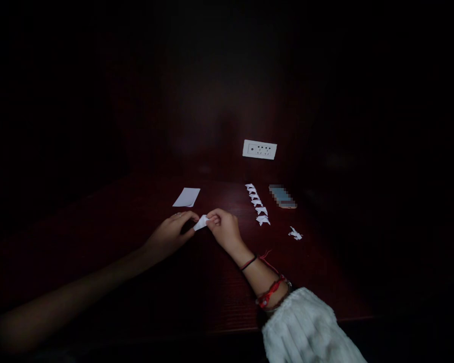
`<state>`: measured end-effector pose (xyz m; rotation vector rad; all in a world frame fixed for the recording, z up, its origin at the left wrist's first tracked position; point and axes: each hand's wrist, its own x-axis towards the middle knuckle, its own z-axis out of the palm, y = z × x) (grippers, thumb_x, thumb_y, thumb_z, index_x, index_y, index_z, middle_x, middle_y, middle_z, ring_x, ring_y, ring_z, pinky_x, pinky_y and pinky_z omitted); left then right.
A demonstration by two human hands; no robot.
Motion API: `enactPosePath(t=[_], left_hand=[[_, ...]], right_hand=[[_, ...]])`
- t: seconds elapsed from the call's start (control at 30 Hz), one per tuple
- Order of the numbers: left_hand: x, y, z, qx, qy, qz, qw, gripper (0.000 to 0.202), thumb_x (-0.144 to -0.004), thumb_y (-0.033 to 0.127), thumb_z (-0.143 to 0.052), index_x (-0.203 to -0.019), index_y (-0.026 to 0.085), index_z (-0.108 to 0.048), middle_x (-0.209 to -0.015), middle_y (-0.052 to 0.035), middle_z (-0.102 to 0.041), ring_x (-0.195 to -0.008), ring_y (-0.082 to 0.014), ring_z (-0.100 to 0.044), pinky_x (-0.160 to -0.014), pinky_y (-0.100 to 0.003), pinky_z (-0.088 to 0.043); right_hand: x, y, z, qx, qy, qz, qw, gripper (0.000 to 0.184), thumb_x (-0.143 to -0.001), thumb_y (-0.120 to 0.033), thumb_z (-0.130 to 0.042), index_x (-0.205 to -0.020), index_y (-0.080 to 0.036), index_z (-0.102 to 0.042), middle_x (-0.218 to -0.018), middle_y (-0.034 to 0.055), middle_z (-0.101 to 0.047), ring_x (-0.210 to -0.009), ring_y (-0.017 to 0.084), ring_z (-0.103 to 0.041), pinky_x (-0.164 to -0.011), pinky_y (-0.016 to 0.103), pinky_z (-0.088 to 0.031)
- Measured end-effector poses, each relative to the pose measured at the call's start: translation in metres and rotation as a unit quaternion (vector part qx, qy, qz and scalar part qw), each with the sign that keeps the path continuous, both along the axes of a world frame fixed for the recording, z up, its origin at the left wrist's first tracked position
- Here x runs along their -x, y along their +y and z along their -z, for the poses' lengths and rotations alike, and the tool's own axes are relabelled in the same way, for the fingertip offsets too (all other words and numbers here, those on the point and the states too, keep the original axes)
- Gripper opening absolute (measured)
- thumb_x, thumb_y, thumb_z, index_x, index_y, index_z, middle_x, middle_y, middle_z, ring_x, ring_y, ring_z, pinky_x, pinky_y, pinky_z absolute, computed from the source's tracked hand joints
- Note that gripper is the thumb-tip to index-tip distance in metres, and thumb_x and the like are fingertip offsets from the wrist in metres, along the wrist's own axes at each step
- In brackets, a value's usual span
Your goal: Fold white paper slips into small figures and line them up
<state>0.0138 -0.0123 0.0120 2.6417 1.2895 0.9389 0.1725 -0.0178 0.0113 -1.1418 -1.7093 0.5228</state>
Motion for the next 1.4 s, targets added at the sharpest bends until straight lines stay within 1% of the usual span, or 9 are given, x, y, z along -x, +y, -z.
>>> enactPosePath(t=[0.13, 0.23, 0.33, 0.47, 0.67, 0.83, 0.93, 1.17, 1.4], left_hand=[[0.0, -0.003, -0.003, -0.003, -0.025, 0.01, 1.0, 0.027, -0.069, 0.024, -0.051, -0.095, 0.022, -0.044, -0.095, -0.0001, -0.053, -0.09, -0.017, -0.048, -0.08, -0.031, -0.036], [0.0, -0.003, -0.003, -0.008, -0.057, 0.008, 0.998, 0.035, -0.067, 0.028, -0.055, -0.099, 0.021, -0.041, -0.106, -0.0018, -0.05, -0.097, -0.0174, -0.046, -0.082, -0.031, -0.036], [0.001, -0.002, -0.003, -0.038, -0.083, 0.001, 0.996, 0.023, -0.071, 0.027, -0.052, -0.09, 0.021, -0.042, -0.113, -0.0026, -0.045, -0.103, -0.0173, -0.043, -0.085, -0.032, -0.035], [0.001, 0.0, -0.004, -0.077, -0.087, -0.001, 0.993, 0.009, -0.076, 0.024, -0.046, -0.083, 0.02, -0.044, -0.11, -0.0027, -0.046, -0.102, -0.0166, -0.043, -0.085, -0.032, -0.035], [0.0, 0.0, -0.005, -0.105, -0.103, 0.0, 0.989, 0.017, -0.072, 0.02, -0.053, -0.087, 0.019, -0.045, -0.112, -0.0041, -0.043, -0.105, -0.0169, -0.04, -0.088, -0.032, -0.033], [-0.001, -0.003, -0.009, -0.115, -0.106, -0.014, 0.988, 0.015, -0.072, 0.019, -0.052, -0.086, 0.019, -0.047, -0.113, -0.0045, -0.041, -0.101, -0.0172, -0.044, -0.086, -0.032, -0.035], [-0.001, -0.004, -0.012, -0.127, -0.108, -0.032, 0.986, 0.013, -0.072, 0.021, -0.053, -0.084, 0.018, -0.048, -0.113, -0.0063, -0.04, -0.104, -0.0195, -0.041, -0.087, -0.034, -0.034], [-0.002, -0.004, -0.011, -0.108, -0.108, -0.004, 0.988, 0.008, -0.074, 0.02, -0.049, -0.082, 0.018, -0.045, -0.112, -0.0054, -0.043, -0.104, -0.0178, -0.04, -0.087, -0.033, -0.034], [-0.002, -0.001, -0.008, -0.108, -0.111, 0.002, 0.988, 0.014, -0.073, 0.018, -0.051, -0.086, 0.019, -0.045, -0.109, -0.0046, -0.046, -0.103, -0.0173, -0.042, -0.087, -0.032, -0.035]], right_hand=[[0.002, -0.005, -0.004, -0.067, -0.018, 0.018, 0.997, 0.013, -0.068, -0.013, -0.046, -0.075, -0.016, -0.057, -0.071, 0.0012, -0.057, -0.062, 0.008, -0.052, -0.057, 0.018, -0.042], [0.004, -0.009, -0.008, -0.09, -0.028, 0.028, 0.995, 0.013, -0.068, -0.014, -0.047, -0.075, -0.015, -0.057, -0.072, 0.0018, -0.056, -0.063, 0.009, -0.052, -0.057, 0.018, -0.042], [0.005, -0.011, -0.01, -0.103, -0.033, 0.025, 0.994, 0.014, -0.07, -0.014, -0.046, -0.076, -0.015, -0.058, -0.072, 0.0018, -0.055, -0.063, 0.009, -0.051, -0.056, 0.017, -0.041], [0.006, -0.013, -0.011, -0.108, -0.043, 0.01, 0.993, 0.018, -0.072, -0.014, -0.044, -0.081, -0.018, -0.059, -0.073, 0.0018, -0.054, -0.066, 0.01, -0.051, -0.059, 0.018, -0.041], [0.007, -0.015, -0.014, -0.106, -0.038, 0.007, 0.994, 0.019, -0.074, -0.017, -0.044, -0.084, -0.02, -0.06, -0.079, 0.0029, -0.055, -0.072, 0.011, -0.05, -0.061, 0.02, -0.039], [0.007, -0.015, -0.015, -0.116, -0.037, 0.005, 0.993, 0.019, -0.075, -0.018, -0.044, -0.085, -0.02, -0.06, -0.08, 0.0032, -0.056, -0.074, 0.012, -0.05, -0.066, 0.021, -0.039], [0.007, -0.014, -0.014, -0.125, -0.033, 0.009, 0.992, 0.019, -0.075, -0.017, -0.044, -0.085, -0.02, -0.06, -0.08, 0.003, -0.056, -0.076, 0.012, -0.05, -0.068, 0.021, -0.039], [0.006, -0.014, -0.013, -0.128, -0.023, 0.009, 0.992, 0.019, -0.076, -0.016, -0.043, -0.086, -0.02, -0.059, -0.081, 0.003, -0.055, -0.075, 0.012, -0.05, -0.068, 0.021, -0.039], [0.007, -0.013, -0.012, -0.113, -0.025, -0.005, 0.993, 0.021, -0.077, -0.016, -0.039, -0.087, -0.02, -0.057, -0.083, 0.0035, -0.053, -0.076, 0.013, -0.05, -0.07, 0.023, -0.04]])
